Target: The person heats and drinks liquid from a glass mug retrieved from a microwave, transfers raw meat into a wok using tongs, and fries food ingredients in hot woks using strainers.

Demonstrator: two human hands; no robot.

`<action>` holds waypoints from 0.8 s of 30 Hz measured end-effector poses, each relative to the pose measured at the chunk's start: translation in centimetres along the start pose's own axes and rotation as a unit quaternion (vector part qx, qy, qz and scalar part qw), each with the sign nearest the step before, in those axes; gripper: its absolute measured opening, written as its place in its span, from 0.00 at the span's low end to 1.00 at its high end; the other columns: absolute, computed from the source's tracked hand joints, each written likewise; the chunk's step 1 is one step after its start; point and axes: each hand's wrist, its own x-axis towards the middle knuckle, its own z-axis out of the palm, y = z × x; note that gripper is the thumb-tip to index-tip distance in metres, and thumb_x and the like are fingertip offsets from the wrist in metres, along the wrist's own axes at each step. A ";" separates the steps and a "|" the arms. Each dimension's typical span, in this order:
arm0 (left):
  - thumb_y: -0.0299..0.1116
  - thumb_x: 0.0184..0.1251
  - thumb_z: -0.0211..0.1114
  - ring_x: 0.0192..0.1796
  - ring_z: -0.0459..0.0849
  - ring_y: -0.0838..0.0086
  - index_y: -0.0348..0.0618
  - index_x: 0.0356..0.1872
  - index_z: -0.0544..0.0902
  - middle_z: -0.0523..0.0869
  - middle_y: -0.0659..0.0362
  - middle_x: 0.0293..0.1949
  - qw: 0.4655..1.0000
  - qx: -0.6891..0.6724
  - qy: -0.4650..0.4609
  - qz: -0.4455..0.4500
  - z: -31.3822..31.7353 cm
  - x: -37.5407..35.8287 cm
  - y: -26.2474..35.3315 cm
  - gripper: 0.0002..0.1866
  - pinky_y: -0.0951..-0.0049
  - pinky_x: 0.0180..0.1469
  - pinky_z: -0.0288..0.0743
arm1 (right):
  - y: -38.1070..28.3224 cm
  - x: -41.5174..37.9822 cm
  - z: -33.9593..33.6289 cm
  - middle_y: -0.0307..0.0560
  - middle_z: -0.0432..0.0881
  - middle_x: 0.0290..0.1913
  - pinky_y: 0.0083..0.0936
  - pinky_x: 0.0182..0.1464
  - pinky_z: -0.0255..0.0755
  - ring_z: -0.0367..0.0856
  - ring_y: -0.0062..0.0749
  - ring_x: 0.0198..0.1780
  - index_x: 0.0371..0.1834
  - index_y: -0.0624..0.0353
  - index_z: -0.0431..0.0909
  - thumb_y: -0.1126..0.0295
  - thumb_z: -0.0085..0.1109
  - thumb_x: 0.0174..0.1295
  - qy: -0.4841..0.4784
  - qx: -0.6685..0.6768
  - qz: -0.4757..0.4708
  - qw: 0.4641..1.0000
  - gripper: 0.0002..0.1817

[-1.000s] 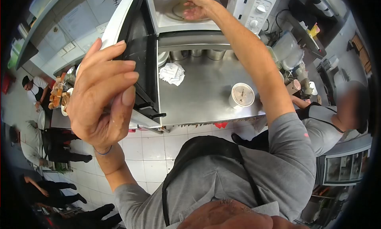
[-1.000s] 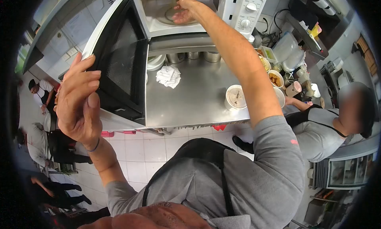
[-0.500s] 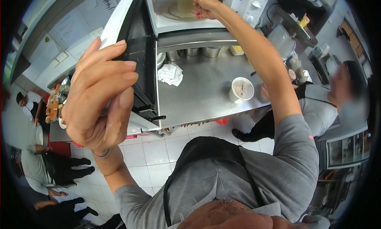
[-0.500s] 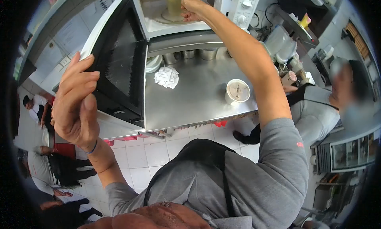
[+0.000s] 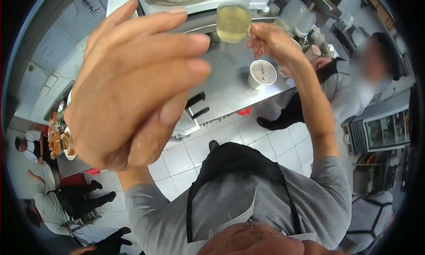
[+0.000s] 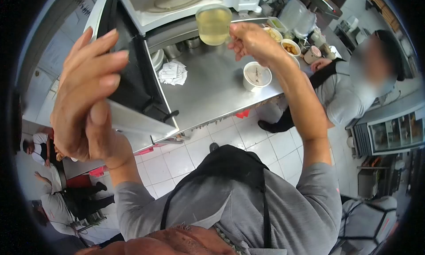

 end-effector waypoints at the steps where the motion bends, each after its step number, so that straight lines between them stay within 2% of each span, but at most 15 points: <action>1: 0.37 0.68 0.59 0.49 0.87 0.47 0.39 0.41 0.85 0.89 0.46 0.37 1.000 0.001 0.023 0.001 1.2 0.4 0.3 0.12 0.40 0.63 0.68 | 1.7 -1.3 -0.4 0.43 0.77 0.31 0.25 0.31 0.75 0.76 0.24 0.29 0.34 0.58 0.71 0.54 0.47 0.75 0.011 0.009 -0.003 1.000 0.18; 4: 0.32 0.65 0.61 0.49 0.88 0.51 0.39 0.42 0.86 0.89 0.47 0.37 0.999 0.017 0.038 0.027 3.8 2.1 0.4 0.11 0.45 0.62 0.71 | 5.6 -6.0 -0.5 0.43 0.78 0.29 0.23 0.28 0.74 0.75 0.23 0.26 0.35 0.61 0.73 0.54 0.46 0.75 0.048 -0.024 0.009 0.999 0.20; 6: 0.27 0.62 0.64 0.48 0.89 0.57 0.40 0.41 0.88 0.90 0.49 0.38 0.997 0.038 0.033 0.066 5.3 3.7 -0.7 0.09 0.53 0.58 0.75 | 7.7 -9.2 -0.4 0.42 0.77 0.28 0.22 0.30 0.73 0.75 0.23 0.24 0.35 0.62 0.73 0.53 0.46 0.75 0.069 -0.060 0.020 0.996 0.21; 8: 0.30 0.64 0.62 0.45 0.86 0.57 0.38 0.41 0.86 0.88 0.48 0.36 0.998 0.036 0.016 0.042 6.7 5.0 -1.4 0.10 0.54 0.54 0.74 | 10.5 -12.2 -0.9 0.39 0.75 0.26 0.22 0.32 0.70 0.74 0.23 0.24 0.32 0.63 0.73 0.52 0.45 0.76 0.071 -0.127 0.028 0.989 0.23; 10: 0.33 0.66 0.60 0.42 0.84 0.57 0.36 0.41 0.84 0.86 0.48 0.35 1.000 0.019 -0.013 0.001 8.7 6.1 -1.5 0.11 0.54 0.51 0.73 | 12.8 -15.2 -0.4 0.37 0.72 0.23 0.21 0.31 0.68 0.70 0.21 0.23 0.31 0.62 0.73 0.54 0.45 0.76 0.106 -0.115 0.029 0.987 0.22; 12: 0.36 0.69 0.58 0.39 0.82 0.58 0.34 0.41 0.82 0.84 0.48 0.33 0.997 0.001 -0.049 -0.051 11.6 7.3 -1.5 0.14 0.54 0.47 0.72 | 13.5 -18.1 0.4 0.38 0.71 0.24 0.21 0.29 0.68 0.70 0.21 0.24 0.33 0.61 0.74 0.52 0.47 0.75 0.109 -0.042 0.057 0.992 0.22; 13: 0.39 0.68 0.59 0.41 0.82 0.59 0.39 0.42 0.83 0.85 0.49 0.35 0.989 -0.003 -0.118 -0.086 12.5 8.6 -1.5 0.14 0.53 0.49 0.72 | 15.4 -19.5 -0.3 0.37 0.72 0.26 0.21 0.28 0.67 0.70 0.20 0.25 0.38 0.61 0.76 0.49 0.51 0.73 0.111 -0.042 0.093 0.989 0.23; 14: 0.39 0.66 0.59 0.43 0.85 0.54 0.41 0.41 0.86 0.88 0.50 0.35 0.998 -0.002 -0.048 -0.041 15.7 8.3 -3.0 0.14 0.56 0.54 0.74 | 15.6 -20.7 0.5 0.36 0.72 0.28 0.20 0.29 0.67 0.70 0.20 0.25 0.41 0.61 0.77 0.47 0.52 0.72 0.121 -0.016 0.063 0.991 0.23; 16: 0.49 0.65 0.59 0.45 0.86 0.49 0.44 0.37 0.87 0.90 0.51 0.35 0.989 0.069 -0.124 -0.048 16.5 9.8 -4.3 0.19 0.57 0.52 0.79 | 16.0 -22.7 1.4 0.35 0.72 0.30 0.18 0.29 0.66 0.71 0.19 0.27 0.45 0.62 0.78 0.47 0.52 0.72 0.113 -0.001 0.053 0.992 0.25; 17: 0.56 0.67 0.56 0.48 0.85 0.50 0.44 0.35 0.87 0.89 0.51 0.35 0.987 0.069 -0.135 -0.047 17.9 10.4 -5.6 0.24 0.52 0.47 0.78 | 16.7 -23.4 1.3 0.37 0.74 0.30 0.19 0.30 0.68 0.71 0.20 0.27 0.47 0.62 0.77 0.48 0.53 0.72 0.103 0.007 0.041 0.994 0.25; 18: 0.57 0.69 0.55 0.53 0.83 0.52 0.46 0.38 0.88 0.89 0.52 0.39 0.985 0.107 -0.126 -0.041 20.0 11.0 -7.3 0.25 0.50 0.48 0.78 | 16.4 -24.0 2.3 0.38 0.75 0.30 0.21 0.30 0.69 0.72 0.20 0.28 0.45 0.62 0.76 0.50 0.51 0.74 0.120 0.025 0.052 0.991 0.22; 19: 0.59 0.70 0.54 0.53 0.83 0.52 0.48 0.40 0.89 0.89 0.53 0.43 0.981 0.140 -0.126 -0.045 21.6 11.5 -8.7 0.26 0.50 0.49 0.78 | 16.3 -24.7 3.0 0.39 0.75 0.30 0.22 0.31 0.71 0.73 0.20 0.30 0.42 0.62 0.75 0.52 0.49 0.75 0.150 0.041 0.065 0.986 0.20; 20: 0.57 0.69 0.53 0.61 0.79 0.55 0.51 0.43 0.89 0.88 0.53 0.47 0.977 0.147 -0.147 -0.048 22.8 12.0 -10.3 0.24 0.52 0.56 0.74 | 16.8 -25.3 2.7 0.40 0.75 0.30 0.23 0.30 0.72 0.73 0.21 0.30 0.42 0.61 0.74 0.53 0.49 0.76 0.126 0.049 0.063 0.989 0.19; 21: 0.57 0.69 0.53 0.61 0.79 0.56 0.52 0.45 0.89 0.88 0.54 0.49 0.971 0.180 -0.146 -0.067 24.9 12.9 -11.9 0.24 0.53 0.56 0.73 | 17.2 -25.8 2.6 0.40 0.75 0.30 0.23 0.30 0.73 0.73 0.21 0.30 0.42 0.61 0.74 0.54 0.48 0.76 0.110 0.057 0.062 0.990 0.18; 24: 0.56 0.70 0.52 0.59 0.80 0.58 0.54 0.48 0.87 0.86 0.55 0.52 0.950 0.271 -0.112 -0.109 31.1 14.7 -17.9 0.23 0.54 0.55 0.72 | 16.2 -25.3 4.2 0.41 0.75 0.30 0.23 0.30 0.74 0.73 0.21 0.29 0.39 0.61 0.72 0.55 0.47 0.77 0.169 0.056 0.080 0.981 0.18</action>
